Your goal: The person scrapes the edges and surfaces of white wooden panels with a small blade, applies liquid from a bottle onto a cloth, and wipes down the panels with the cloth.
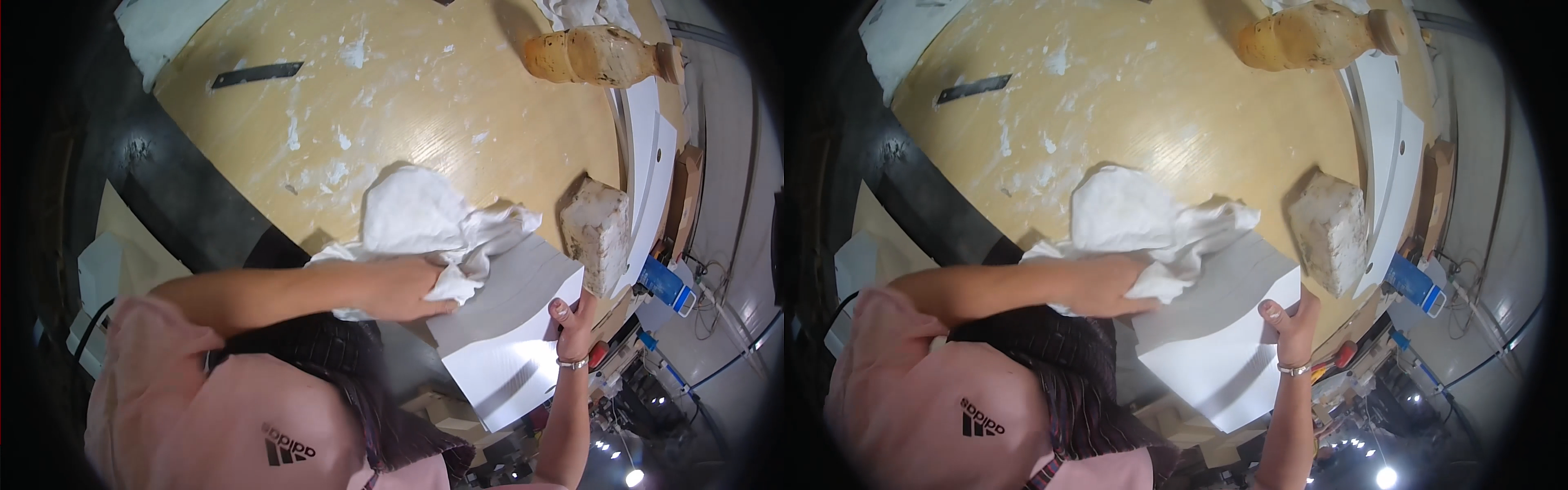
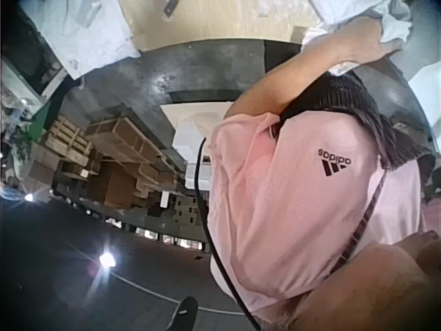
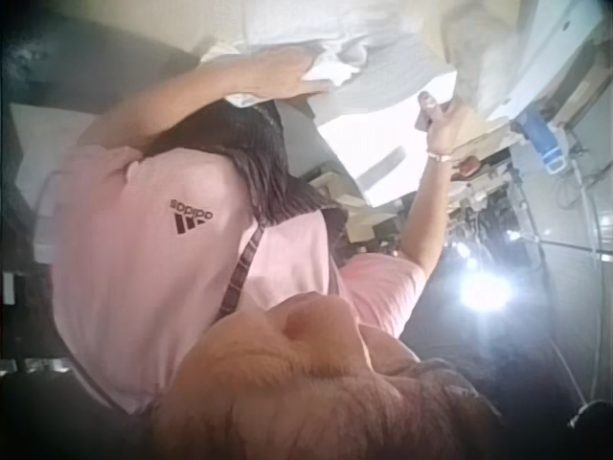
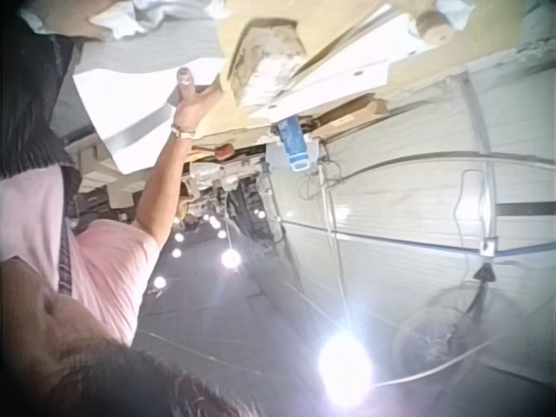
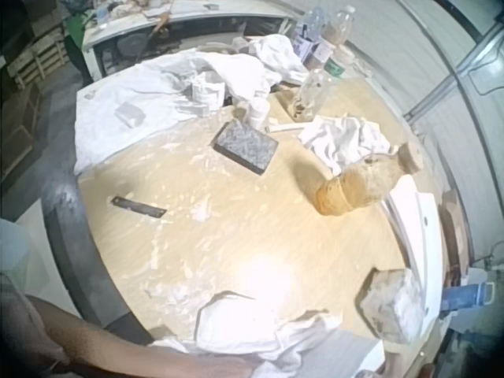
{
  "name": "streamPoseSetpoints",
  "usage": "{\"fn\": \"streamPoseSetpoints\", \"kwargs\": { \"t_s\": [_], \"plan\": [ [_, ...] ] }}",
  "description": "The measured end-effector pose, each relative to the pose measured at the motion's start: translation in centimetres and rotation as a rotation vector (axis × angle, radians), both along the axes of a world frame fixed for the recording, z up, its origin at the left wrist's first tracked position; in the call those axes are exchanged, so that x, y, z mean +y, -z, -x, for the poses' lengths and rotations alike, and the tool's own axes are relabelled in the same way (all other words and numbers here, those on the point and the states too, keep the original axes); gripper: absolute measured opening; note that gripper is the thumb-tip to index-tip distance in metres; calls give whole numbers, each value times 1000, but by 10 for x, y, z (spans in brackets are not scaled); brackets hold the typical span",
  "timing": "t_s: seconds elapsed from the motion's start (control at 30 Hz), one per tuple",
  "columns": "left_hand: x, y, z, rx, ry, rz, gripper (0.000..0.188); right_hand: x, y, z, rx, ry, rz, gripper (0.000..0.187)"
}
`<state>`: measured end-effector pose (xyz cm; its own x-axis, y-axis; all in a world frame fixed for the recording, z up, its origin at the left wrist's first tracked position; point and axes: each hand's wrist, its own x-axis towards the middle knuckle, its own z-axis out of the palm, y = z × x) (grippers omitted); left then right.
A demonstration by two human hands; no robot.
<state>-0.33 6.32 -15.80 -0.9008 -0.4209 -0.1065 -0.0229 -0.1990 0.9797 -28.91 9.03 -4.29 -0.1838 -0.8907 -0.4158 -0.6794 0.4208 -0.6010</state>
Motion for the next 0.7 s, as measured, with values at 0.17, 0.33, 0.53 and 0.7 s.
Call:
{"fn": "streamPoseSetpoints", "kwargs": {
  "t_s": [0.17, 0.33, 0.53, 0.7],
  "plan": [
    [-20, -11, 31, -102, 56, 73, 47, 8, 8, 9, -2, 70, 0, 103],
    [-8, 5, -1, -167, 415, -63, 58, 15, 2, 21, -24, 129, -122, 103],
    [-22, 12, 71, 256, -288, -170, 63, 4, 0, 7, -40, 117, -108, 107],
    [-7, -7, 45, 129, -36, -119, 59, 13, 2, 25, -14, 106, -154, 108]
  ]
}}
